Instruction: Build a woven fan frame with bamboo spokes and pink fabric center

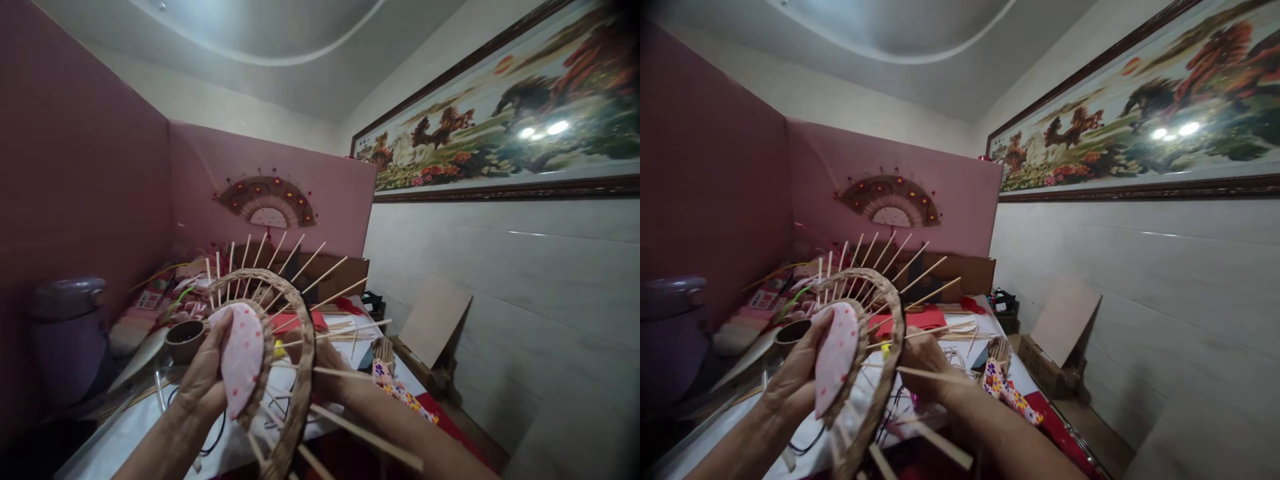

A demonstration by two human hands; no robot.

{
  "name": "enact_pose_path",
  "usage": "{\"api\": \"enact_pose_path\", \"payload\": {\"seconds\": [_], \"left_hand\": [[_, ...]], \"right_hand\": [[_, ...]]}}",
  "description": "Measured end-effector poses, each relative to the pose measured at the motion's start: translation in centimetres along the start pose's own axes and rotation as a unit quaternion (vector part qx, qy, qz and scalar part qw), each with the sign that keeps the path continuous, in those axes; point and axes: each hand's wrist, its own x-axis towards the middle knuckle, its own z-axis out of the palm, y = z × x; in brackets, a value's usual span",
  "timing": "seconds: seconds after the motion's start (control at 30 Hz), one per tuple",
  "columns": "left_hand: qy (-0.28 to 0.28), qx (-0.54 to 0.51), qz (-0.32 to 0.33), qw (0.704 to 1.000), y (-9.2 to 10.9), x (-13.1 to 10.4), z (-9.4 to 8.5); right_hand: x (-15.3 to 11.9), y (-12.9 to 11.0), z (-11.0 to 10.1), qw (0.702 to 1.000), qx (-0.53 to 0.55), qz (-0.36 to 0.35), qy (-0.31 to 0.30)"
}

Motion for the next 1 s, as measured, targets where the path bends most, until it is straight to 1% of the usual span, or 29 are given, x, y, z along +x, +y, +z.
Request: {"api": "enact_pose_path", "payload": {"seconds": [0.07, 0.13, 0.2, 0.33, 0.43, 0.57, 0.63, 0.67, 0.73, 0.77, 0.8, 0.83, 0.87, 0.93, 1.0], "left_hand": [[-0.006, 0.009, -0.013, 1.0, 0.6, 0.2, -0.8], [-0.003, 0.01, -0.007, 1.0, 0.9, 0.4, -1.7], [0.007, 0.011, -0.002, 1.0, 1.0, 0.6, -2.6], [0.034, 0.026, -0.004, 0.999, 1.0, 1.1, -4.1], [0.049, 0.047, -0.017, 0.998, 0.8, 1.1, -5.0], [0.071, 0.061, -0.01, 0.996, 0.6, 0.8, -5.5], [0.082, 0.059, -0.01, 0.995, 0.6, 0.7, -5.6], [0.086, 0.058, -0.01, 0.995, 0.6, 0.6, -5.6], [0.096, 0.059, -0.012, 0.994, 0.5, 0.6, -5.5], [0.099, 0.059, -0.012, 0.993, 0.5, 0.6, -5.4], [0.101, 0.058, -0.01, 0.993, 0.5, 0.5, -5.3], [0.103, 0.056, -0.009, 0.993, 0.4, 0.5, -5.2], [0.104, 0.053, -0.01, 0.993, 0.4, 0.4, -5.1], [0.107, 0.045, -0.011, 0.993, 0.4, 0.2, -4.9], [0.106, 0.041, -0.012, 0.993, 0.5, 0.0, -4.7]], "right_hand": [[0.0, -0.3, -1.2, 0.999, -0.021, -0.001, -0.046], [-0.3, -0.3, -2.5, 0.997, -0.03, 0.004, -0.071], [-0.7, -0.1, -3.6, 0.997, -0.023, 0.016, -0.071], [-1.0, 0.3, -5.6, 0.997, 0.012, 0.062, -0.044], [-0.8, 0.3, -6.6, 0.997, -0.016, 0.069, -0.037], [-0.5, 0.0, -7.5, 0.995, -0.07, 0.038, -0.052], [-0.5, -0.4, -7.7, 0.991, -0.111, 0.009, -0.078], [-0.5, -0.6, -7.8, 0.983, -0.152, -0.015, -0.098], [-0.6, -1.0, -7.6, 0.954, -0.249, -0.079, -0.145], [-0.8, -1.1, -7.4, 0.939, -0.283, -0.105, -0.163], [-0.9, -1.1, -7.2, 0.932, -0.294, -0.116, -0.175], [-1.1, -1.0, -6.9, 0.938, -0.275, -0.106, -0.181], [-1.3, -0.7, -6.6, 0.951, -0.235, -0.077, -0.183], [-1.6, 0.0, -6.1, 0.974, -0.143, 0.018, -0.177], [-1.9, 0.7, -5.6, 0.977, -0.086, 0.103, -0.163]]}}
